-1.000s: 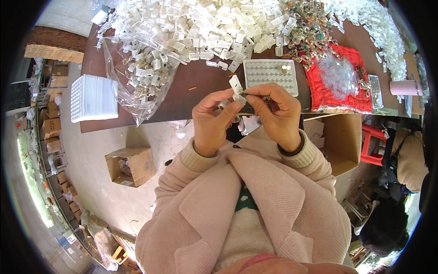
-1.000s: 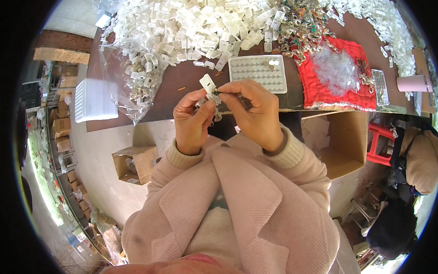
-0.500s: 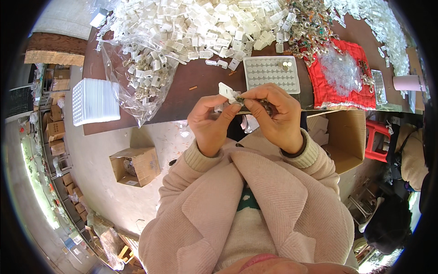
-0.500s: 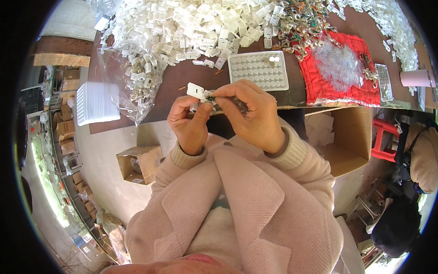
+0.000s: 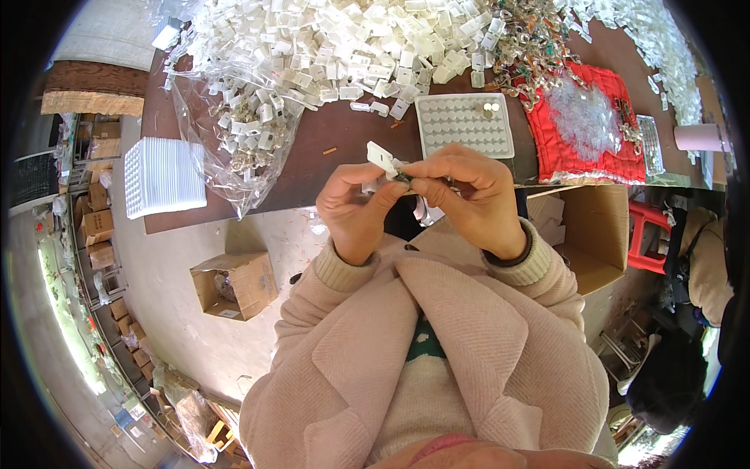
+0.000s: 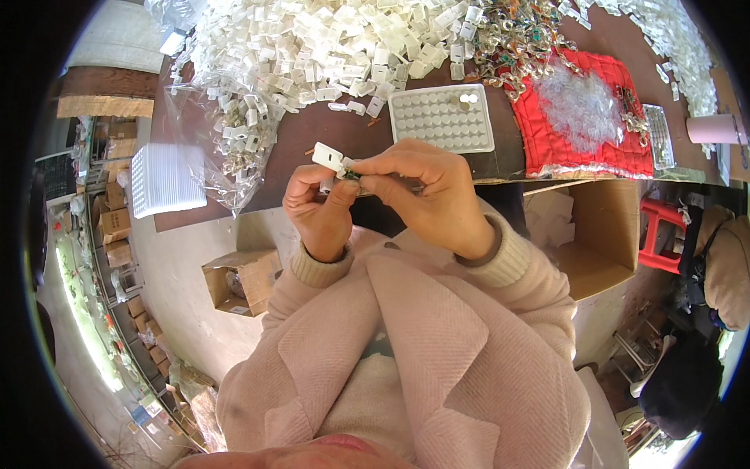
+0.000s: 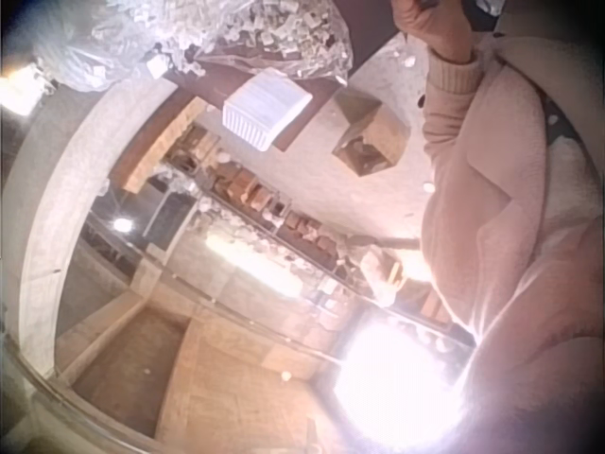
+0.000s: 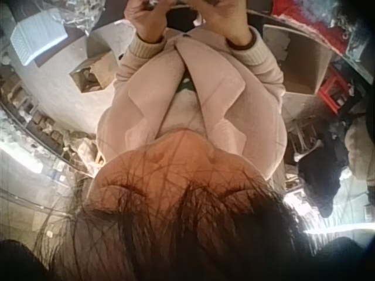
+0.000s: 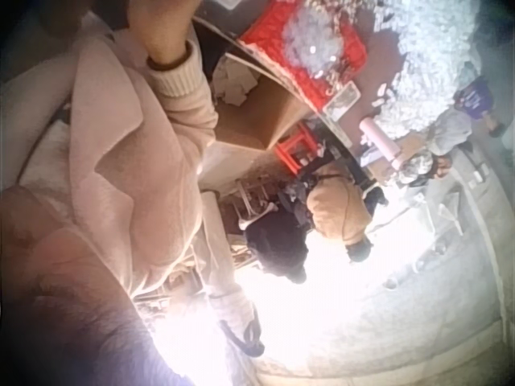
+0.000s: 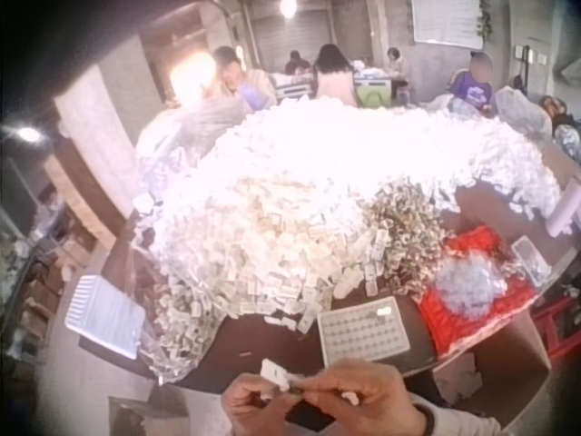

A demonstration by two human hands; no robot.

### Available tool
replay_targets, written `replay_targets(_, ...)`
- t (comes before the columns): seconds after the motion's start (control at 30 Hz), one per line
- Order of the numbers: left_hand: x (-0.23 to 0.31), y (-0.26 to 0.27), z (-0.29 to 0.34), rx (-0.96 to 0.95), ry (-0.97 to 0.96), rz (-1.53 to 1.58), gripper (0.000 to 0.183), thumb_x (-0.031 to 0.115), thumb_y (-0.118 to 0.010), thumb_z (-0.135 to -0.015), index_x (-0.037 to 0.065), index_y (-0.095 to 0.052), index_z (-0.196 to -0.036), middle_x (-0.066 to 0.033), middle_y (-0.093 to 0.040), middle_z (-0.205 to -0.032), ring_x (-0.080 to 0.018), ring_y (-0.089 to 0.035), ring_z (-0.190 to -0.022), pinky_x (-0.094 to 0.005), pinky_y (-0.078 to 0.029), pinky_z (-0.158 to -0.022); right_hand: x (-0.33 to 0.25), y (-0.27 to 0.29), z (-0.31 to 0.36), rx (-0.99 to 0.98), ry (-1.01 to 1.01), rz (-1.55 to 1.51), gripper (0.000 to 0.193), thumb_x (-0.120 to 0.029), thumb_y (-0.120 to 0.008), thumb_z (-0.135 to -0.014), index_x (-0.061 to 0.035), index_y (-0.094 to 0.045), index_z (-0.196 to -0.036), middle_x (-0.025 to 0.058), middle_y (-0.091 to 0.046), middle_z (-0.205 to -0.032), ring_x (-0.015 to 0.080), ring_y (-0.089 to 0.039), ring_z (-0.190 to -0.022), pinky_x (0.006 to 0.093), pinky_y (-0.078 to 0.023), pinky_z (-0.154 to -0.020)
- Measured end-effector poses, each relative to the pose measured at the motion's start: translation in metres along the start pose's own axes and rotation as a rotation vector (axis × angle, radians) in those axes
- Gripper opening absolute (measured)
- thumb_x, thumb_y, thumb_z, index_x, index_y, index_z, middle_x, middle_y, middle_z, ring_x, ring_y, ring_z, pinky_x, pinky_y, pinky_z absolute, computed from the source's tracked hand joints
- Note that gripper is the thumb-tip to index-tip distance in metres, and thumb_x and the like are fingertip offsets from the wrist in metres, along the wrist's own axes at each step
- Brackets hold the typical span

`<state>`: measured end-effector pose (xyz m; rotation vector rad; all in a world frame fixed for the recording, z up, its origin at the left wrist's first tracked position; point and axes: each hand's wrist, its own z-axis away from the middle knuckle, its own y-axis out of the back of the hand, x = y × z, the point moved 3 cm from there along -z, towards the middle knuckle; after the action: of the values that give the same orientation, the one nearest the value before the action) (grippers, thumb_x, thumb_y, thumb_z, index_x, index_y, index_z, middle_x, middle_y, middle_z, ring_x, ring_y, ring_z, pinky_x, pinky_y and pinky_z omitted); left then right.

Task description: The person assembles small electronic modules by inserting components into white plastic housings and placing them into a tray. The person repeatedly picks up housings and components, fits them together, and arranges the finished units in a compartmentalized tray on the table.

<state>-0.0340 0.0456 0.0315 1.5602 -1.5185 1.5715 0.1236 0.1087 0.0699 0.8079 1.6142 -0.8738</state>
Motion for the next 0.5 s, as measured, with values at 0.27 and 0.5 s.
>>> replay_targets(0.27, -0.007, -0.006, 0.005, 0.104, 0.014, 0.101, 0.024, -0.011, -0.071, -0.085, -0.001, -0.063, -0.105, -0.0096, -0.068, -0.098, -0.0118, -0.064, -0.087, -0.0248, -0.057, -0.075, -0.001, -0.007, 0.002, 0.05, 0.097, 0.171, 0.027, 0.005, -0.073, -0.082, -0.001, -0.074, -0.108, 0.0088, -0.07, -0.088, 0.014, -0.066, -0.078, 0.0244, -0.051, -0.066)
replay_targets(0.5, -0.008, -0.016, 0.007, 0.17, -0.058, -0.015, 0.019, -0.005, -0.066, -0.092, 0.007, -0.058, -0.104, -0.0057, -0.066, -0.091, -0.006, -0.059, -0.071, -0.0173, -0.046, -0.055, 0.005, -0.017, 0.004, 0.183, -0.024, 0.051, 0.021, 0.006, -0.069, -0.081, -0.0006, -0.07, -0.101, 0.0056, -0.069, -0.086, 0.01, -0.064, -0.078, 0.0234, -0.05, -0.067)
